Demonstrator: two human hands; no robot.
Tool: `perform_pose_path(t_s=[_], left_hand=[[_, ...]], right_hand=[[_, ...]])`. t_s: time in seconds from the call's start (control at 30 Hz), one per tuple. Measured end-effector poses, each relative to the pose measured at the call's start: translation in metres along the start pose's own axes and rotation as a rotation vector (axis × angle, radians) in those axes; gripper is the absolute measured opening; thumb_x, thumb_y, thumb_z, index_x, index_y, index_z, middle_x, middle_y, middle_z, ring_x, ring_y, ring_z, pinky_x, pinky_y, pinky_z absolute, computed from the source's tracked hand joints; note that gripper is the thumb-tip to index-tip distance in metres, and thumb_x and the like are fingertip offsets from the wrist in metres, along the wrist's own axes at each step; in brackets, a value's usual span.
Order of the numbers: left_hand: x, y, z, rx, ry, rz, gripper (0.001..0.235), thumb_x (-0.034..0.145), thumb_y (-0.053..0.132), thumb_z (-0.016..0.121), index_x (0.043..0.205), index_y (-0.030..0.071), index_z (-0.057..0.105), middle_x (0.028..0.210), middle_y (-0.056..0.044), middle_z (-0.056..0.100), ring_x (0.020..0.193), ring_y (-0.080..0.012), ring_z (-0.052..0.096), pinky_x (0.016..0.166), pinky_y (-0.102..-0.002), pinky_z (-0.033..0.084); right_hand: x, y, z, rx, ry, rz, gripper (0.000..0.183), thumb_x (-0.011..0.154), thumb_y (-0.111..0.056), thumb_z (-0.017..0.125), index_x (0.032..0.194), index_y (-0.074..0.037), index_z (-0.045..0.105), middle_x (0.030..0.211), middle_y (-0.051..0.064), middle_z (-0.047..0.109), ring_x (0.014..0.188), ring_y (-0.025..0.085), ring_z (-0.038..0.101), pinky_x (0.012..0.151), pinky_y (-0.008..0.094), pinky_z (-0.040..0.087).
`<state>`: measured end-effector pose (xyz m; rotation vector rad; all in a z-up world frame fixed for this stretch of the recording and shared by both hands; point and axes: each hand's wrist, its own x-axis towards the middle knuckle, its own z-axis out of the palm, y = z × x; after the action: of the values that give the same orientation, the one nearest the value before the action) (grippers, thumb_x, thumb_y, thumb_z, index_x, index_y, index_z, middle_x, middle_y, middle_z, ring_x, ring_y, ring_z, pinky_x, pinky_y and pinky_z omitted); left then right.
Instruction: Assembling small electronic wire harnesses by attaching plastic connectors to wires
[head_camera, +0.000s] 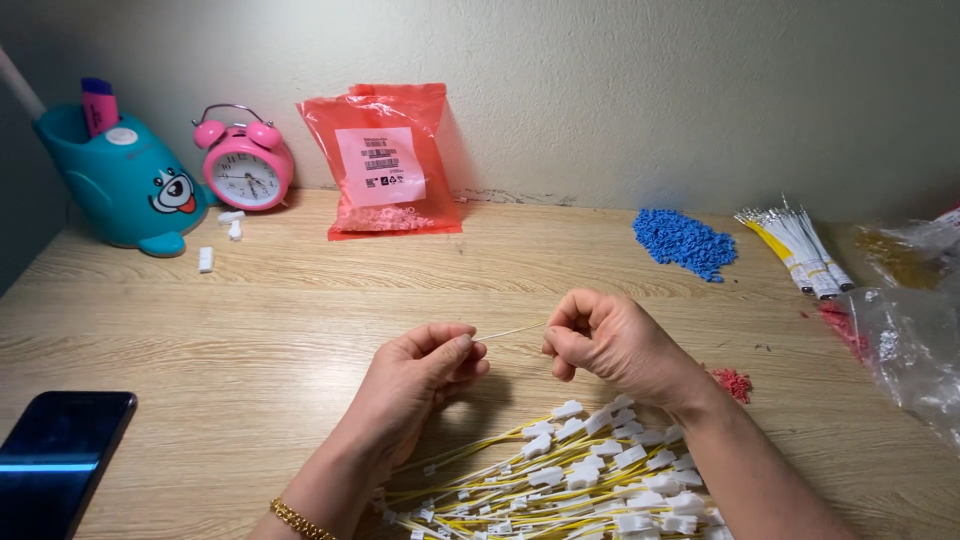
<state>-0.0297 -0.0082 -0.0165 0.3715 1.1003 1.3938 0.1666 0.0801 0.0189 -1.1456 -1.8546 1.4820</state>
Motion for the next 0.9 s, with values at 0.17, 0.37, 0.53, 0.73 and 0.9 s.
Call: perform_pose_path(t_s=[0.17,0.37,0.53,0.73,0.9], left_hand=[[0.002,-0.001,0.007,0.056,0.003,0.007,0.013,0.087,0.004,0.066,0.099,-0.001,0.064,0.088,-0.018,0.071,0.075,-0.0242,0.066,0.073,-0.029,0.052],[0.034,-0.031,0.021,0.161,-0.046,0.040,0.020,0.087,0.009,0.069,0.105,0.001,0.065,0.089,-0.016,0.073,0.074,-0.0232,0.070,0.070,-0.029,0.054],[0.052,-0.049,0.026,0.143,-0.083,0.093,0.029,0.087,0.013,0.072,0.112,0.000,0.065,0.095,-0.017,0.074,0.078,-0.0224,0.073,0.073,-0.034,0.059],[0.019,-0.029,0.035,0.035,-0.048,0.023,0.008,0.089,0.006,0.066,0.094,0.000,0.067,0.085,-0.018,0.072,0.073,-0.0219,0.065,0.069,-0.028,0.051],[0.018,-0.028,0.032,0.026,-0.129,-0.051,0.012,0.091,0.013,0.066,0.093,0.001,0.067,0.083,-0.013,0.071,0.069,-0.0164,0.061,0.059,-0.025,0.046]], right_hand=[[0.003,0.016,0.000,0.191,-0.056,-0.012,0.009,0.086,-0.006,0.068,0.085,-0.001,0.061,0.075,0.014,0.067,0.056,0.019,0.064,0.059,0.031,0.052],[0.005,0.026,0.003,0.385,-0.069,0.012,0.019,0.088,-0.004,0.064,0.103,0.008,0.063,0.080,0.018,0.070,0.065,0.022,0.070,0.063,0.034,0.060],[0.003,0.027,0.000,0.366,-0.080,0.010,0.022,0.084,-0.001,0.068,0.103,0.011,0.064,0.075,0.020,0.072,0.067,0.024,0.073,0.064,0.034,0.062],[0.000,0.021,0.001,0.407,-0.088,0.104,0.013,0.082,-0.003,0.070,0.093,0.002,0.065,0.078,0.023,0.075,0.072,0.024,0.071,0.075,0.031,0.057],[0.004,0.024,0.001,0.352,-0.048,0.076,0.018,0.083,-0.007,0.069,0.096,0.004,0.066,0.078,0.023,0.075,0.069,0.024,0.071,0.069,0.027,0.055]])
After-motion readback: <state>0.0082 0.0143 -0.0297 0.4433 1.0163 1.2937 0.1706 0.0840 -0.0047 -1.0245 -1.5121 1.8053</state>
